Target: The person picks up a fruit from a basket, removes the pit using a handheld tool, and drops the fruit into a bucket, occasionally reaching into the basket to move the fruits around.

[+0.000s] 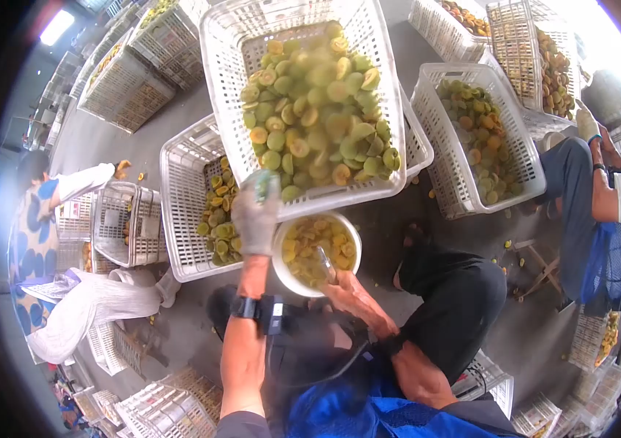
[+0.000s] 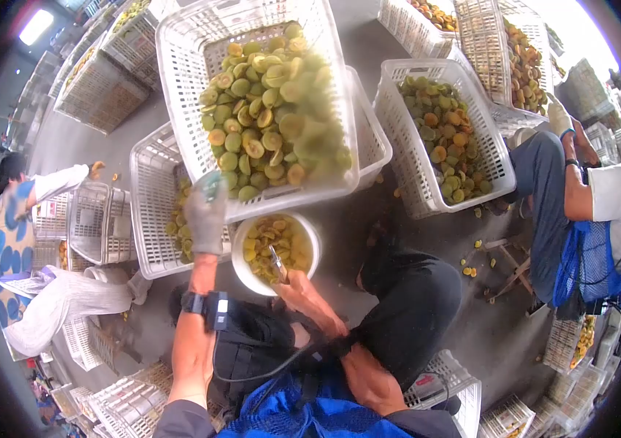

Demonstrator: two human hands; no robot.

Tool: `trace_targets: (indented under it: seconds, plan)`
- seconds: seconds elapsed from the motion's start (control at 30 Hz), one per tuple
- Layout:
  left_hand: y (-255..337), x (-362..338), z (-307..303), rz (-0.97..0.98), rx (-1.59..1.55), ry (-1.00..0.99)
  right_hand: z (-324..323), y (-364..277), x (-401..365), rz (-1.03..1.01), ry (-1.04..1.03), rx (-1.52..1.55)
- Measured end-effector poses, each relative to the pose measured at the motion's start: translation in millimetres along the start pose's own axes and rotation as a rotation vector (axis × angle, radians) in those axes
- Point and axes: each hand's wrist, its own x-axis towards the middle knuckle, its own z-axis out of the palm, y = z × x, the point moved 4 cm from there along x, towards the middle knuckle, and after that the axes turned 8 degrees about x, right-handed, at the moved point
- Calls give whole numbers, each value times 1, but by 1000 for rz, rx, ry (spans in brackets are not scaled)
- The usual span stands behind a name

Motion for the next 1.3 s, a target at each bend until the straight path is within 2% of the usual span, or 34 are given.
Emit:
trace_targets:
  seconds: [0.07, 0.13, 0.17, 0.23, 0.33, 0.43, 0.57, 0.63, 0.7, 0.77, 0.93, 1.03, 1.07, 1.17, 1.2, 1.3]
  plan:
    - [28, 16, 40, 190, 79, -31, 5, -20, -12, -135, 152, 36]
    - [60, 32, 75, 112, 38, -209, 0, -37, -21, -167, 207, 33]
    - [78, 38, 88, 183, 52, -202, -2, -45, -25, -183, 235, 31]
    - [104, 51, 112, 322, 82, -189, -10, -51, -25, -178, 192, 55]
    - [100, 70, 160, 383, 260, -380, -21, -47, -22, -133, 215, 16]
    - [96, 78, 160, 413, 64, -160, -31, -47, -20, -197, 264, 100]
    - [86, 64, 131, -137, -626, -393, -45, -46, -10, -312, 339, 309]
    - [81, 41, 108, -337, -856, -447, -55, -57, -10, -468, 353, 270]
    - [65, 21, 98, -360, -962, -425, -59, -71, -10, -608, 331, 311]
    - [57, -1, 85, -389, -1003, -424, -58, -86, -12, -650, 304, 309]
    - [57, -60, 56, -360, -1005, -377, -36, -110, -17, -682, 287, 351]
    - [51, -93, 44, -379, -959, -362, -31, -113, -30, -621, 235, 338]
    - [44, -95, 40, -369, -960, -387, -33, -114, -40, -585, 239, 217]
    - [47, -90, 20, -385, -862, -608, -31, -117, -51, -726, 239, -244]
    - [20, -93, 39, -265, -676, -553, -31, -116, -48, -741, 270, -485]
    - [8, -118, 74, -438, -876, -661, -32, -103, -35, -757, 471, -676]
